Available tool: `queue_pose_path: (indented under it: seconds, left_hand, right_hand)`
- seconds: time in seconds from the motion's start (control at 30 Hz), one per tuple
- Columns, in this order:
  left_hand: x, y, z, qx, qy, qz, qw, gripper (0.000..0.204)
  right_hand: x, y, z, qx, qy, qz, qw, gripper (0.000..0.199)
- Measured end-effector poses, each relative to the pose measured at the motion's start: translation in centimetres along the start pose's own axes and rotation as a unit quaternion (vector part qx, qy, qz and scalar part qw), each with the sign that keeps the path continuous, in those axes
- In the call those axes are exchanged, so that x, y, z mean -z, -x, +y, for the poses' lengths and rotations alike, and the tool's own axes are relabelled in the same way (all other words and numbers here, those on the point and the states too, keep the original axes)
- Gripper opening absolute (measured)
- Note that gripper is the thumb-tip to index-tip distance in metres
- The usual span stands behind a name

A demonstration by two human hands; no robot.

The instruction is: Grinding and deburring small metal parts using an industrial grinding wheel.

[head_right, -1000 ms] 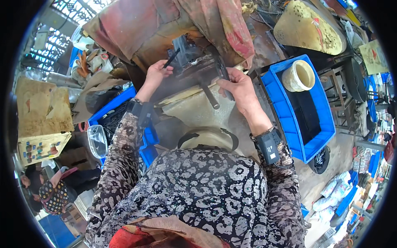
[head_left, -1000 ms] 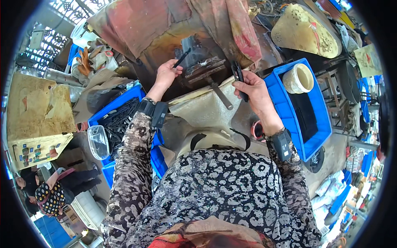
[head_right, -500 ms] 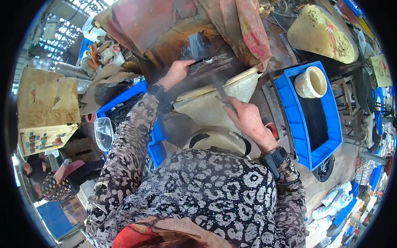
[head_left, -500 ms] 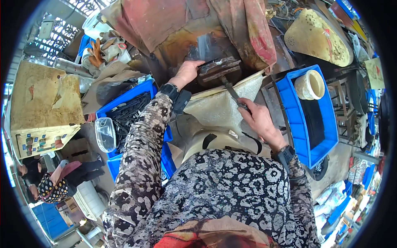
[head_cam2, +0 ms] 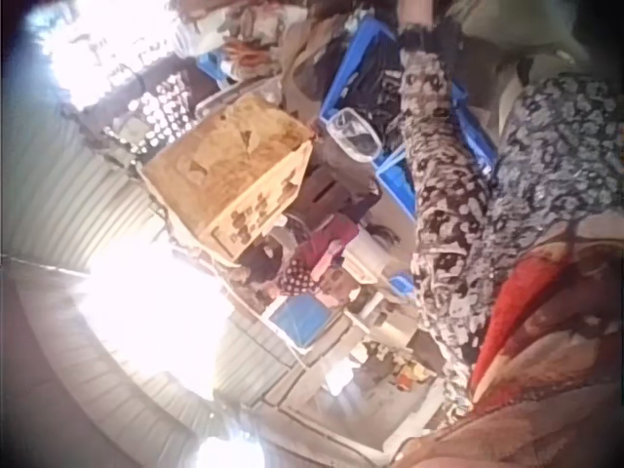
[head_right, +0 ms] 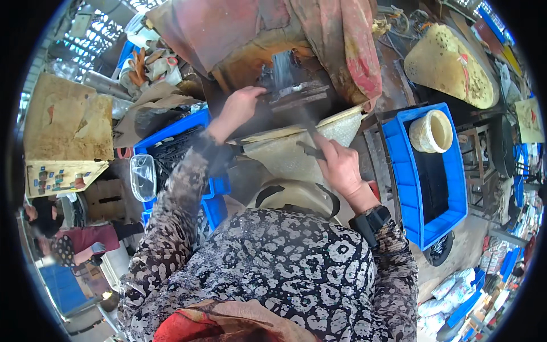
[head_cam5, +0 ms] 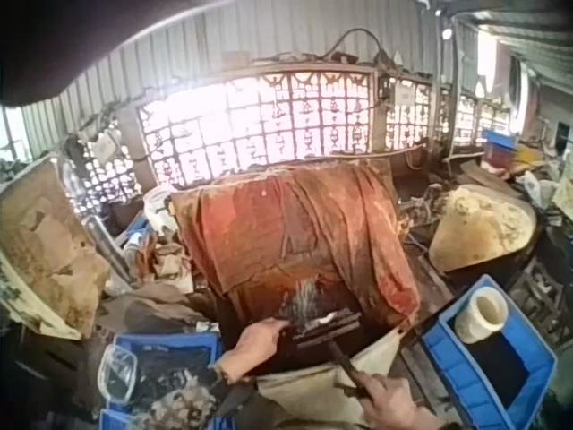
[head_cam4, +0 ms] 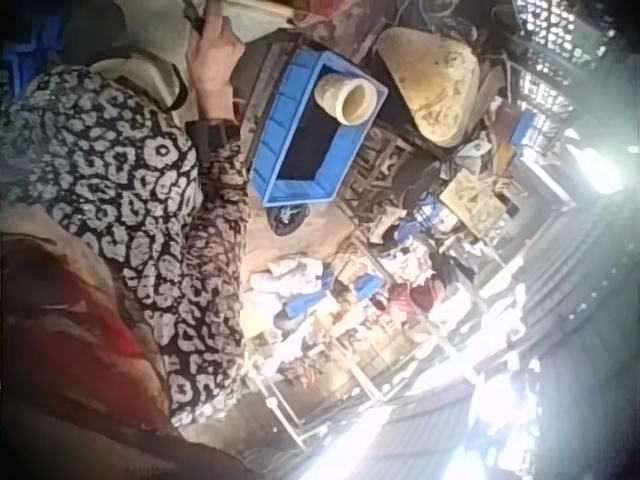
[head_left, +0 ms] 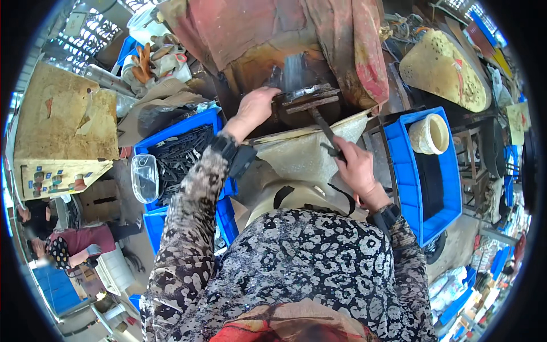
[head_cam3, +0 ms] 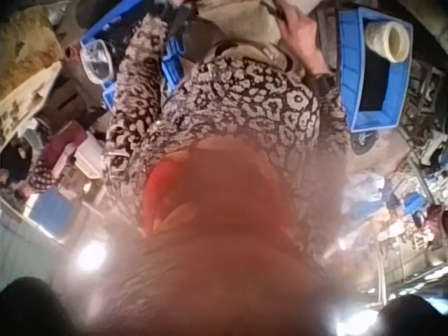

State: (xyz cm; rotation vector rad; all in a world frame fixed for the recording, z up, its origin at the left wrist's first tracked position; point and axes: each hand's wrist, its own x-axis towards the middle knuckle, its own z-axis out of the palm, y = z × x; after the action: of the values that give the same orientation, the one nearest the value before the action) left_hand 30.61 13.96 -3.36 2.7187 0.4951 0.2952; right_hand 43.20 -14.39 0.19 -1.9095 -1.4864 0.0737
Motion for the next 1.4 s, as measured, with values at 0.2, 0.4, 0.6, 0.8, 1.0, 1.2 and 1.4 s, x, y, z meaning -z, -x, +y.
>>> queue_pose_path:
  seconds: [0.2,0.4,0.6,0.8,1.0,1.2,1.4]
  left_hand:
    - [-0.6,5.9,-0.1,0.069,0.085,0.242,0.964,0.031]
    - [-1.5,5.7,1.9,0.122,0.049,0.179,0.975,0.026]
    - [-2.3,6.2,1.6,0.118,0.019,0.175,0.977,0.023]
    - [-2.6,6.2,2.2,0.121,0.022,0.166,0.978,0.021]
    - [-3.0,6.1,2.4,0.109,0.018,0.159,0.981,0.021]
    - [-3.5,7.6,0.5,0.159,0.216,0.167,0.949,0.027]
    - [0.2,3.3,8.6,0.256,0.714,0.075,0.648,0.027]
  right_hand:
    - [-1.7,-13.5,-1.0,0.028,-0.014,0.145,0.989,0.03]
    - [-2.6,-26.4,1.8,-0.029,0.012,0.108,0.994,0.028]
    - [-3.5,-31.0,2.3,-0.1,0.031,0.032,0.994,0.031]
    - [-4.2,-32.1,3.8,-0.107,0.011,0.02,0.994,0.031]
    - [-4.0,-30.3,4.7,-0.087,-0.01,0.066,0.994,0.034]
    - [-2.3,-18.3,1.6,-0.253,-0.454,-0.15,0.841,0.026]
    - [-2.0,-9.7,2.1,-0.252,-0.539,-0.177,0.784,0.017]
